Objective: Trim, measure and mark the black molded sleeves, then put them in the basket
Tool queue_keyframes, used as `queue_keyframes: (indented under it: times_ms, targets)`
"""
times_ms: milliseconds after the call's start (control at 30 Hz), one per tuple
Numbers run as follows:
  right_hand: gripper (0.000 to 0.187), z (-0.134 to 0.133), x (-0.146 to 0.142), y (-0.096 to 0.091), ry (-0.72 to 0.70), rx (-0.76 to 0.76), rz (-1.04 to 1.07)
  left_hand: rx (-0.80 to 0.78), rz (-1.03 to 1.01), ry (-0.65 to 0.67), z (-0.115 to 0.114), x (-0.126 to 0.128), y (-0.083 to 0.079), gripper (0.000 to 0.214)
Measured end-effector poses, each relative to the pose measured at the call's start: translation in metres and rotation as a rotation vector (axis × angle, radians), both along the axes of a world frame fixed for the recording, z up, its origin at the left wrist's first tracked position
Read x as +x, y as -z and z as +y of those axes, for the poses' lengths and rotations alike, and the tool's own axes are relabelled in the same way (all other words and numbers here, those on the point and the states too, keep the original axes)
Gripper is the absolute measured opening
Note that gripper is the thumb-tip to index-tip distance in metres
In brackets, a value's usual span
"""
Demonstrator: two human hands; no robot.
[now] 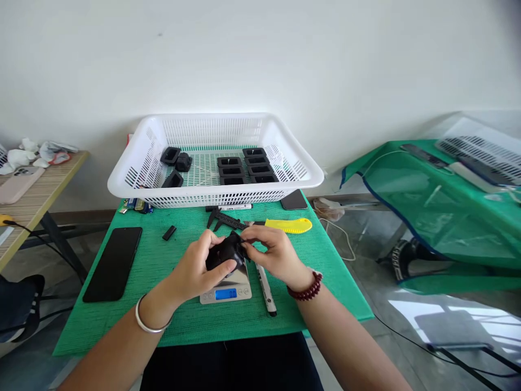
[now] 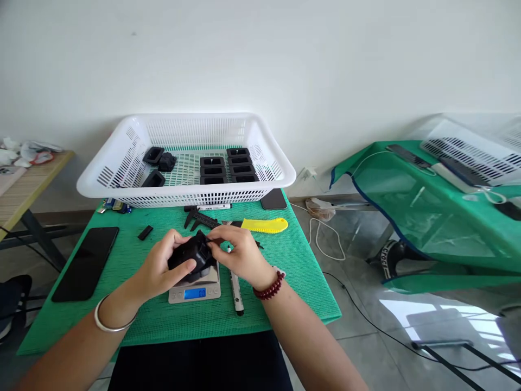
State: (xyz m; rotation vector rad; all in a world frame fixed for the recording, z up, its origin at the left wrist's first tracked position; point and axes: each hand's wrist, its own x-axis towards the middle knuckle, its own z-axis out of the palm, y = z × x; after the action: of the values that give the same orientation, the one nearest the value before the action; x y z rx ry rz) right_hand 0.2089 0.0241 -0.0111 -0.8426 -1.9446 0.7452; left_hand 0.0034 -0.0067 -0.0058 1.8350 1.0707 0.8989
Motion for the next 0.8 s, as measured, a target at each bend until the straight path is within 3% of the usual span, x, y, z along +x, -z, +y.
queue_keyframes:
  times_ms: [167, 267, 367, 500, 667, 800]
  targets:
    - [0.01, -0.002, -0.006, 0.002, 0.052, 0.056, 0.023, 0.004, -0.012, -0.009, -0.001, 0.0, 0.0, 0.031]
    - [0.009, -0.003, -0.009, 0.002, 0.073, 0.049, 0.048, 0.013, 0.042, 0.059, -0.002, 0.003, 0.0, 0.028]
    - [0.005, -0.001, -0.005, 0.002, 0.137, -0.057, 0.161, 0.017, 0.015, 0.068, -0.003, 0.003, 0.0, 0.028]
    - [0.012, 0.004, 0.005, 0.003, 0.278, -0.276, 0.414, 0.06, -0.166, -0.078, -0.001, -0.005, -0.002, 0.028]
    - [0.013, 0.002, 0.004, 0.002, 0.155, -0.39, 0.442, 0.125, -0.217, -0.123, 0.0, -0.01, -0.002, 0.028]
    - [0.01, -0.001, 0.001, -0.001, 0.043, -0.38, 0.38, 0.148, -0.163, -0.11, 0.002, -0.01, 0.0, 0.027]
